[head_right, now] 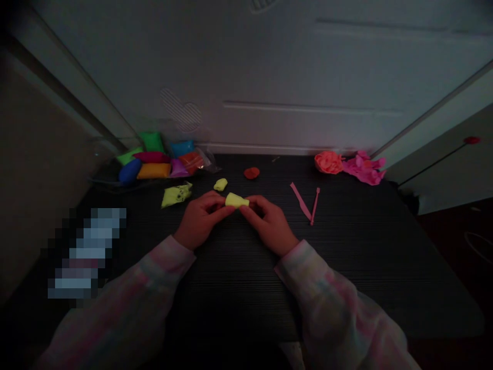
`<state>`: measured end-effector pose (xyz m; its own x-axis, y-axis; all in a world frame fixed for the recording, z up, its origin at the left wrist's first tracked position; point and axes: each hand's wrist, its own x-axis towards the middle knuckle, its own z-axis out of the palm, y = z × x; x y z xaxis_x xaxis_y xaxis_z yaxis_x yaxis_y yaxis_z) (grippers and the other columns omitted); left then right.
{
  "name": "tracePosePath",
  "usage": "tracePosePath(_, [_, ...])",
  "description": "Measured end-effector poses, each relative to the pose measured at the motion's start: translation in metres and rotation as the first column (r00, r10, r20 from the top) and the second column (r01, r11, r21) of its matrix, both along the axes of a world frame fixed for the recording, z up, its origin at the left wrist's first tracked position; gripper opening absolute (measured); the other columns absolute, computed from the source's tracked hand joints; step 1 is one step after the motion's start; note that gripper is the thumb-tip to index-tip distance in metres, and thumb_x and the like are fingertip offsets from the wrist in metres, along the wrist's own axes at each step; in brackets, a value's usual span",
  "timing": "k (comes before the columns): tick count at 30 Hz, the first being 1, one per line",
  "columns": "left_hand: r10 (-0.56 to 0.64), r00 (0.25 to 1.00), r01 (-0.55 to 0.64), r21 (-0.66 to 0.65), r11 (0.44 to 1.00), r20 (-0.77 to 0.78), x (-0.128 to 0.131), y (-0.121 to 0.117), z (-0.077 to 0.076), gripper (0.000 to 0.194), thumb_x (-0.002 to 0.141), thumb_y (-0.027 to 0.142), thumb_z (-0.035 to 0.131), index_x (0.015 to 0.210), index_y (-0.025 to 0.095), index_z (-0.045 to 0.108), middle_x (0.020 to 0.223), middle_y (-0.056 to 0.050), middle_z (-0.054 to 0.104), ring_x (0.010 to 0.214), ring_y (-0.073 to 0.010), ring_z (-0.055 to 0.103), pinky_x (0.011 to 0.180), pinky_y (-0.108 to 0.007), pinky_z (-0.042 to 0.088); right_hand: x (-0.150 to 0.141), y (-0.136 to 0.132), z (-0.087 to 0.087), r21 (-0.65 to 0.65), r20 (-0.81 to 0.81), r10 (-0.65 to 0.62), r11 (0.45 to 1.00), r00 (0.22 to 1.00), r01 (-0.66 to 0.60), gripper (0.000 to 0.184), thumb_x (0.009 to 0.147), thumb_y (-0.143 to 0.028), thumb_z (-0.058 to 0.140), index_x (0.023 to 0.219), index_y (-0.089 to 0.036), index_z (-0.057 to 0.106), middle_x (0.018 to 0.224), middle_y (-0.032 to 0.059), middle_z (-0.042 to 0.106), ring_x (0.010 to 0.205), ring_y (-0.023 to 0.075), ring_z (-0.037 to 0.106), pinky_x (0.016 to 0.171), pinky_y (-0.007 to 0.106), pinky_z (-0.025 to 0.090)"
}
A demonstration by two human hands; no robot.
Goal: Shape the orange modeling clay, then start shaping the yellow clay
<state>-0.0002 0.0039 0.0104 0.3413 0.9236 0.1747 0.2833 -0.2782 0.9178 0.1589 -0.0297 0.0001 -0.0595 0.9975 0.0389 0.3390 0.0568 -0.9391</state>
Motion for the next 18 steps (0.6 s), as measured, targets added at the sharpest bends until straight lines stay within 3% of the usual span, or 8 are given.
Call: tracePosePath(18, [-0.019,0.997,0.03,0.156,0.987,-0.07,0.0007,-0.0023,-0.0048,0.015,0.069,0.027,0.058,0.061,0.014,0.057,0.062,0.002,0.046,0.06,-0.0081,0.044,0.057,-0.022,0.036,-0.0022,-0.0012,0.009,0.036,0.093,0.02,0.999,0.995,-0.023,0.025,0.08,-0.036,0.04,0.068,-0.018,0.052,0.062,-0.0029,0.048,0.059,0.0095,0.044,0.056,0.022,0.033])
